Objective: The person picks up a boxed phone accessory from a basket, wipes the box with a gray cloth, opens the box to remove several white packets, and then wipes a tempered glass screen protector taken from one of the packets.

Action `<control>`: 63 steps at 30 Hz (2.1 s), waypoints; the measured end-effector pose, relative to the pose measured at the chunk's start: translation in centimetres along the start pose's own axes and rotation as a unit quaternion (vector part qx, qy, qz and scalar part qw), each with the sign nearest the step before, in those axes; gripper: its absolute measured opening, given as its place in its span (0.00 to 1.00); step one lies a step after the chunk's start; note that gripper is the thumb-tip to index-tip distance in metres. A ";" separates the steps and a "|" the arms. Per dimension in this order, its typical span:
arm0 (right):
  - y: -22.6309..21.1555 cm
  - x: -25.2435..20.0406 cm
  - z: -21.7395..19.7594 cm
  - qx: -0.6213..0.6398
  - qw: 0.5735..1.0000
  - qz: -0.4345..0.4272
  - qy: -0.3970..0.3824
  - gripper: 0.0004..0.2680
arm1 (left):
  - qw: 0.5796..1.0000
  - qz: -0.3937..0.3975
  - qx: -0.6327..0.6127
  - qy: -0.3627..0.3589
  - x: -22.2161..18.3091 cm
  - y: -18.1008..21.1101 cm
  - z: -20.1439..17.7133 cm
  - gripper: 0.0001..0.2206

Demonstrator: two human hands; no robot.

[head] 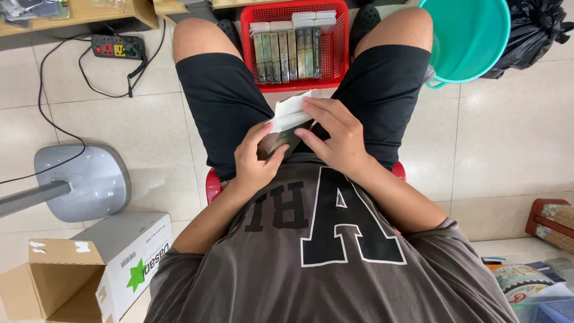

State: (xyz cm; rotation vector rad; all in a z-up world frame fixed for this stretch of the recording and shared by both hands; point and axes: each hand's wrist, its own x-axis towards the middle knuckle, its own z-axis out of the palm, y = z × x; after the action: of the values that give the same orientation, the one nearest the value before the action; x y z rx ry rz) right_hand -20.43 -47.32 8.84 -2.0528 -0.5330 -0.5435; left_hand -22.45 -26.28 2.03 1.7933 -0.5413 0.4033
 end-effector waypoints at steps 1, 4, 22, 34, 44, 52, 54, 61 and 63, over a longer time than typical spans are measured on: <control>0.0 0.0 0.3 0.018 1.000 0.005 0.002 0.13 | 1.000 -0.012 0.004 0.004 -0.2 -0.3 0.1 0.25; 0.1 0.4 -0.1 0.026 0.999 -0.001 -0.036 0.18 | 1.000 -0.015 0.004 -0.021 -0.2 -0.2 0.0 0.27; 7.6 -4.0 3.9 0.295 0.885 0.349 0.086 0.07 | 0.961 -0.135 0.134 -0.202 11.0 5.1 -6.3 0.35; 8.9 -1.2 7.8 0.680 0.658 0.303 0.114 0.25 | 0.972 0.050 0.185 -0.138 19.9 10.7 -4.0 0.28; 9.2 1.3 5.0 0.668 0.660 0.312 0.147 0.20 | 0.979 -0.092 0.111 -0.147 20.9 9.5 -6.0 0.20; 8.2 2.4 3.1 0.664 0.643 0.361 0.126 0.19 | 0.975 -0.194 0.032 -0.102 21.8 7.7 -8.5 0.16; 8.7 1.8 3.6 0.672 0.635 0.363 0.117 0.21 | 0.974 -0.199 0.037 -0.106 21.8 7.2 -8.4 0.16; 8.6 1.3 4.0 0.630 0.677 0.363 0.116 0.23 | 0.971 -0.206 0.011 -0.117 21.4 5.3 -9.2 0.15; 8.2 1.8 3.2 0.617 0.683 0.369 0.130 0.23 | 0.968 -0.231 -0.034 -0.097 21.6 3.9 -10.2 0.16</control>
State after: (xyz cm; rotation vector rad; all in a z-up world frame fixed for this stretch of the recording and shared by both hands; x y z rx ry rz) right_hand -13.85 -48.31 2.84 -0.6900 0.1692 0.0887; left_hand -6.54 -20.75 19.50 1.8345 -0.2521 -0.1117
